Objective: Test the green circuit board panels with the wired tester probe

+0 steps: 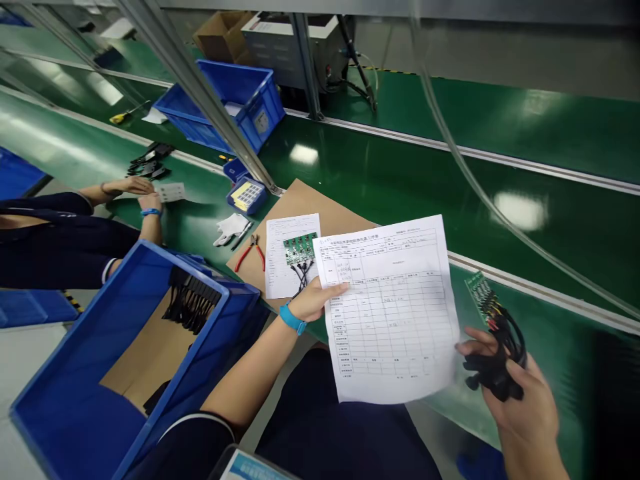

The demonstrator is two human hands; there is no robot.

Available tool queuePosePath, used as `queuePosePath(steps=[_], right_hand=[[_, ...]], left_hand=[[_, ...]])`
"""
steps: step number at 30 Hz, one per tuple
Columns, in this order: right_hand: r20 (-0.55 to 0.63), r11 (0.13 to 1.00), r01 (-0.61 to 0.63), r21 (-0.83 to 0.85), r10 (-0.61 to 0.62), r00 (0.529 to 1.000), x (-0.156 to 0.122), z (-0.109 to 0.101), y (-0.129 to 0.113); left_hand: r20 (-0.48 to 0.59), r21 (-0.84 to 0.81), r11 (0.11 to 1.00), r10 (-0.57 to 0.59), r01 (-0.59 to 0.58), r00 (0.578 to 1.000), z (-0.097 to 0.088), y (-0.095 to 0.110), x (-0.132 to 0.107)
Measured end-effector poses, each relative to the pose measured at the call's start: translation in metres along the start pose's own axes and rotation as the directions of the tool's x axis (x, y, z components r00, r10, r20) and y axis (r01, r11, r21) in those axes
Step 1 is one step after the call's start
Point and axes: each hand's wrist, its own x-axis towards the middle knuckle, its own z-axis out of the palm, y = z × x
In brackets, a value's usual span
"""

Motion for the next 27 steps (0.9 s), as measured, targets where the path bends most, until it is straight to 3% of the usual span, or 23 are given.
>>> queuePosePath(steps=[4,7,12,18,27], right_hand=[[-0.049,0.997,0.058,-0.057,-0.061,0.997,-0.001,0.014,-0.005],[0.041,0.991,0.092,-0.093,-0.089,0.995,0.0,0.033,-0.005],[0.218,0.952,0.024,-0.306,0.046,0.975,0.007,0.082,0.002],[0.301,0.789,0.102,-0.606,0.108,0.948,0.015,0.135,0.013],[0.384,0.767,0.099,-0.634,0.201,0.901,0.032,0.181,0.021]], left_hand=[[-0.013,-0.028,1.0,0.012,-0.013,1.0,-0.012,0.004,-0.001],[-0.03,-0.045,0.999,0.029,-0.03,0.999,-0.025,0.011,-0.002],[-0.087,-0.088,0.995,0.041,-0.049,0.995,-0.049,0.021,-0.005],[-0.172,-0.134,0.99,0.027,-0.05,0.985,-0.079,0.023,-0.008],[-0.221,-0.199,0.978,0.013,-0.058,0.975,-0.116,0.03,-0.007]])
